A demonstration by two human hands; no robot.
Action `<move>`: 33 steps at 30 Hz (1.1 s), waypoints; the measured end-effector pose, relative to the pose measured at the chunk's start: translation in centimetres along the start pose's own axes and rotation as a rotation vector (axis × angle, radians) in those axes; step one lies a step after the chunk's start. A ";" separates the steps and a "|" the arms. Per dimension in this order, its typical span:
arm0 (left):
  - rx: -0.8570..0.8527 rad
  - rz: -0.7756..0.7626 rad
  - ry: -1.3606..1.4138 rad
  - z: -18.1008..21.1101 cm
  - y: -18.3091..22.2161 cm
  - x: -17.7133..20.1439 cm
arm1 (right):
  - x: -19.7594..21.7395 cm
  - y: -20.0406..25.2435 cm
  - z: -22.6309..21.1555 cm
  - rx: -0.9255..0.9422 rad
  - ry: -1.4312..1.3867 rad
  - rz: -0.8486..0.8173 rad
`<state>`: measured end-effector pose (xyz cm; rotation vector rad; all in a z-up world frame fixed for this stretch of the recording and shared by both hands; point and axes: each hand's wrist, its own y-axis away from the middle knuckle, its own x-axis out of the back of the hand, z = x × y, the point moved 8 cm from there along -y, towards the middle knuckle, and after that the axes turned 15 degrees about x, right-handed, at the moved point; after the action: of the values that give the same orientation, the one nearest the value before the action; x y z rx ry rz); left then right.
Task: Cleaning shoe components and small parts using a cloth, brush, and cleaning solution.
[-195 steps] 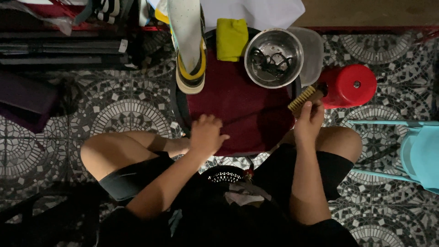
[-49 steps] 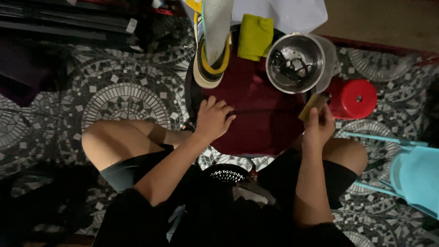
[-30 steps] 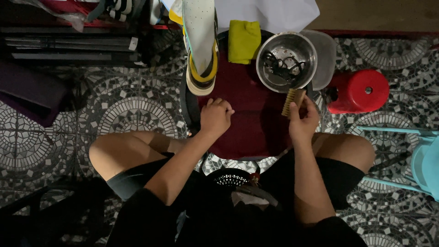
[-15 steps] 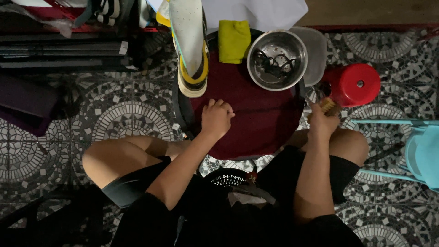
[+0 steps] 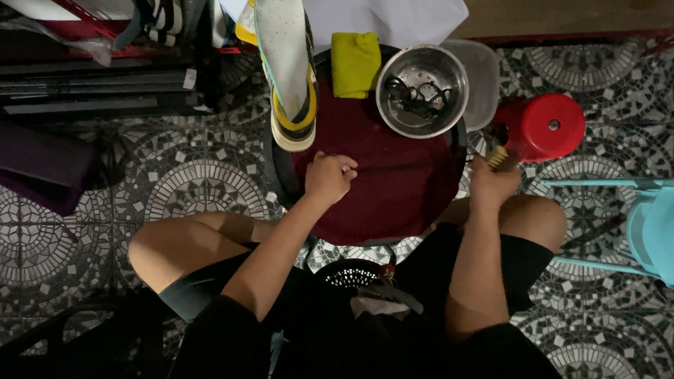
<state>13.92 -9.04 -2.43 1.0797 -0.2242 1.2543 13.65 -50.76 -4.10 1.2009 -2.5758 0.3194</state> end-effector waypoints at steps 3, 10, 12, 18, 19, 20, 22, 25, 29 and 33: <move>0.007 -0.030 0.008 -0.5 -0.3 -0.5 | 0.3 0.0 0.1 -0.033 -0.146 0.032; 0.033 0.000 -0.039 0.8 0.8 0.4 | 0.7 1.6 -2.5 -0.126 -0.229 0.087; 0.071 -0.040 -0.018 0.5 0.6 0.3 | 0.9 0.2 0.7 -0.128 -0.271 0.094; 0.019 0.000 -0.019 -1.0 -0.7 -1.1 | 0.4 0.5 1.9 -0.128 -0.149 0.068; 0.017 0.001 -0.019 0.3 0.5 0.2 | 0.4 0.5 1.5 -0.127 -0.150 0.068; -0.017 0.045 -0.045 1.8 2.0 1.6 | 0.4 0.6 1.0 -0.097 -0.185 0.063; -0.051 0.089 -0.070 2.6 3.5 2.7 | 0.6 0.9 0.2 -0.067 -0.219 0.056; -0.204 0.155 -0.149 2.1 4.0 2.2 | 0.4 1.4 -1.1 -0.067 -0.177 0.019; -0.185 0.274 -0.330 -0.5 5.0 1.4 | 0.4 1.4 -0.7 -0.038 -0.161 -0.012; -0.195 0.359 -0.362 -2.2 4.4 1.2 | 0.4 1.2 -1.5 -0.024 -0.169 -0.008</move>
<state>9.82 -6.98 -0.44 1.1208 -0.8302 1.3110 12.68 -49.83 -2.65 1.2807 -2.7080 0.1916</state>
